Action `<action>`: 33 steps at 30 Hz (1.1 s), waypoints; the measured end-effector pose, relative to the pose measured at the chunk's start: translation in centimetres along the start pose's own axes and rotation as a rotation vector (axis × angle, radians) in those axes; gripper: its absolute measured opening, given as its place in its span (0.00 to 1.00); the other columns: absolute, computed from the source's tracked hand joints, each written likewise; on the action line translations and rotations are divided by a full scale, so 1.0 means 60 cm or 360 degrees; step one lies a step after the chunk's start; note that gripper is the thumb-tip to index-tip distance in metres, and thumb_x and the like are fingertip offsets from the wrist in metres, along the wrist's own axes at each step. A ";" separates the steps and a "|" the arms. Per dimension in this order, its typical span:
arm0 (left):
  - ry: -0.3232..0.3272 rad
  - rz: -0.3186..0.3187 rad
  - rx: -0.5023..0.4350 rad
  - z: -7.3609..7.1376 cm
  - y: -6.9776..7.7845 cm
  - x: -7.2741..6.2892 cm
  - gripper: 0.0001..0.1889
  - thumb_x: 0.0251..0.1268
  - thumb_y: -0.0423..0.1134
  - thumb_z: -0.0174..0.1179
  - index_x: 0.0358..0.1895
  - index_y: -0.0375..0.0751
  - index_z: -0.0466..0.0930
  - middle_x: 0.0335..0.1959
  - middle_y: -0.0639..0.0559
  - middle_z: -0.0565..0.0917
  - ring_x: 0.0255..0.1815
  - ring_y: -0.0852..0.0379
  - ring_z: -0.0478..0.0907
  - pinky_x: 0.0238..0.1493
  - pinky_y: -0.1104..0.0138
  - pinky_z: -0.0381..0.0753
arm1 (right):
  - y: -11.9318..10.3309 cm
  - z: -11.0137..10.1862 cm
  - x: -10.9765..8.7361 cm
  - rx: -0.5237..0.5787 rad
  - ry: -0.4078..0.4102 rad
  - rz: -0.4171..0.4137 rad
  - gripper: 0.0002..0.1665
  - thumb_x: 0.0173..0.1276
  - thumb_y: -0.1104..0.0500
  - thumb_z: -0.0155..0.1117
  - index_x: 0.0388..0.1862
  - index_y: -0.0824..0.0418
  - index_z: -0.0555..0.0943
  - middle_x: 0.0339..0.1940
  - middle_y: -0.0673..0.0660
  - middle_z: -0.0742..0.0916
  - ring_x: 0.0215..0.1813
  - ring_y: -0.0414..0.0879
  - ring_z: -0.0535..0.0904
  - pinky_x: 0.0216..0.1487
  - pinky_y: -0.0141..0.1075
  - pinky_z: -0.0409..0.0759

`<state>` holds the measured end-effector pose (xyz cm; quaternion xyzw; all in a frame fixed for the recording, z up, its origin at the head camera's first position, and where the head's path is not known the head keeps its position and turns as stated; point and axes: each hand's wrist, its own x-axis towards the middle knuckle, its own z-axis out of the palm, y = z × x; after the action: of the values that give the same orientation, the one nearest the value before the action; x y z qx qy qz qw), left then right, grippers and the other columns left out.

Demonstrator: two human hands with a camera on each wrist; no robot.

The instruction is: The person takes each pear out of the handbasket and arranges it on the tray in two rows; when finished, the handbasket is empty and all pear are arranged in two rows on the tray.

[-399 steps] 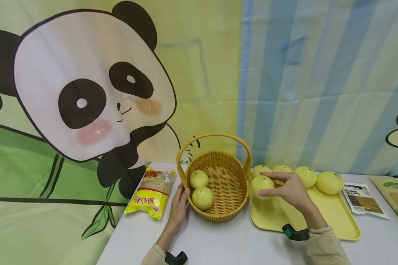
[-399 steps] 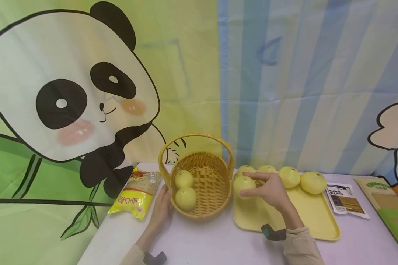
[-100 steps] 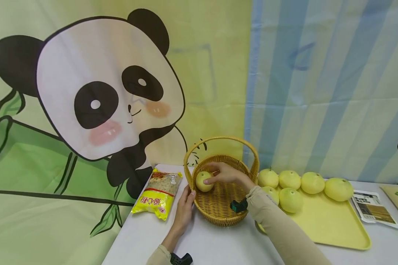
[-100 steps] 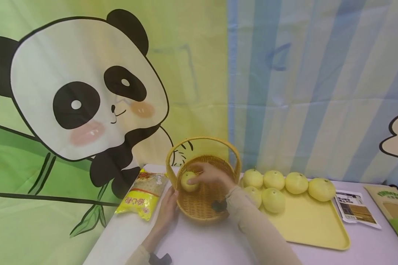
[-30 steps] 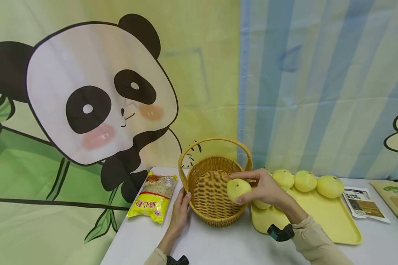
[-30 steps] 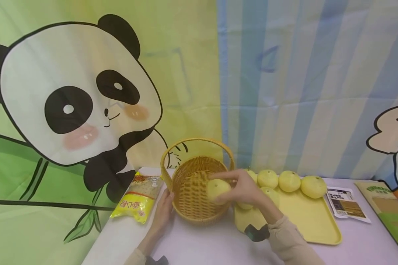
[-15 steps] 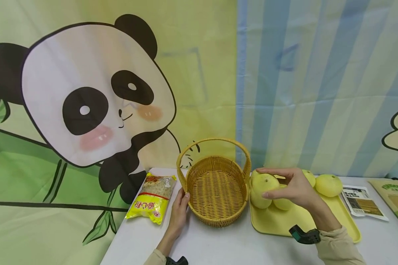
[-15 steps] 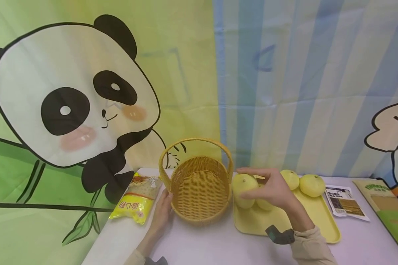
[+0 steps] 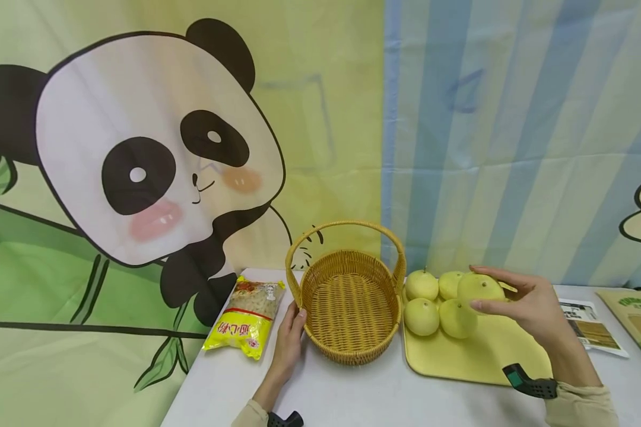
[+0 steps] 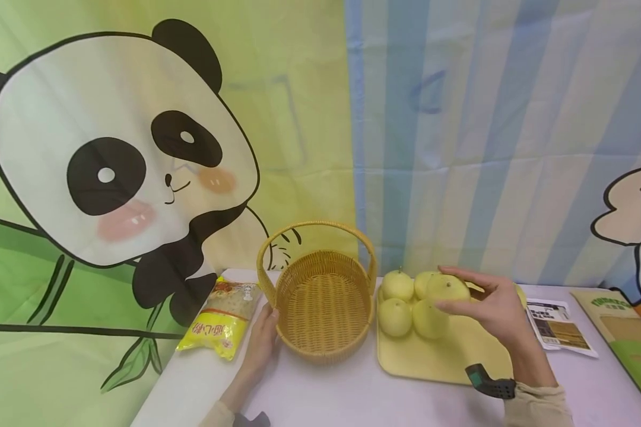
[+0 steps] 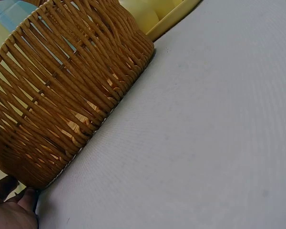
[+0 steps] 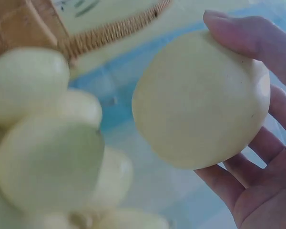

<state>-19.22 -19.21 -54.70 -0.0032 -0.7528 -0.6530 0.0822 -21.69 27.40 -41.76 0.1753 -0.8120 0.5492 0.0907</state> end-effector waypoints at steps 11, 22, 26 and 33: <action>0.0031 0.0037 0.0031 -0.001 -0.003 0.008 0.33 0.88 0.54 0.44 0.86 0.44 0.54 0.85 0.38 0.61 0.85 0.39 0.61 0.84 0.47 0.62 | 0.065 -0.054 -0.022 -0.0286 0.0150 0.0278 0.38 0.61 0.54 0.85 0.71 0.56 0.83 0.59 0.28 0.87 0.60 0.14 0.70 0.47 0.10 0.75; 0.0040 0.0009 0.0042 -0.001 0.000 0.006 0.34 0.88 0.56 0.44 0.86 0.45 0.54 0.85 0.40 0.61 0.85 0.39 0.61 0.84 0.47 0.62 | 0.106 -0.042 -0.032 -0.0325 0.0124 0.0337 0.37 0.58 0.48 0.86 0.65 0.58 0.86 0.52 0.23 0.83 0.55 0.11 0.71 0.50 0.11 0.78; 0.0032 0.0017 0.0056 -0.002 0.002 0.003 0.33 0.88 0.54 0.43 0.86 0.44 0.54 0.85 0.38 0.60 0.85 0.38 0.60 0.84 0.45 0.62 | 0.115 -0.040 -0.037 -0.0347 0.0135 0.0350 0.37 0.57 0.46 0.87 0.64 0.58 0.88 0.52 0.27 0.86 0.54 0.11 0.72 0.49 0.12 0.79; 0.0018 0.0021 0.0052 0.000 0.000 0.001 0.33 0.89 0.54 0.43 0.86 0.42 0.53 0.85 0.37 0.60 0.85 0.38 0.59 0.84 0.46 0.61 | 0.133 -0.034 -0.043 -0.0363 0.0149 0.0422 0.36 0.56 0.44 0.87 0.60 0.59 0.89 0.54 0.38 0.91 0.53 0.09 0.69 0.48 0.14 0.82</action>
<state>-19.26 -19.21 -54.70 -0.0031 -0.7628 -0.6402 0.0907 -22.49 32.44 -48.73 0.0297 -0.8800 0.4682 0.0746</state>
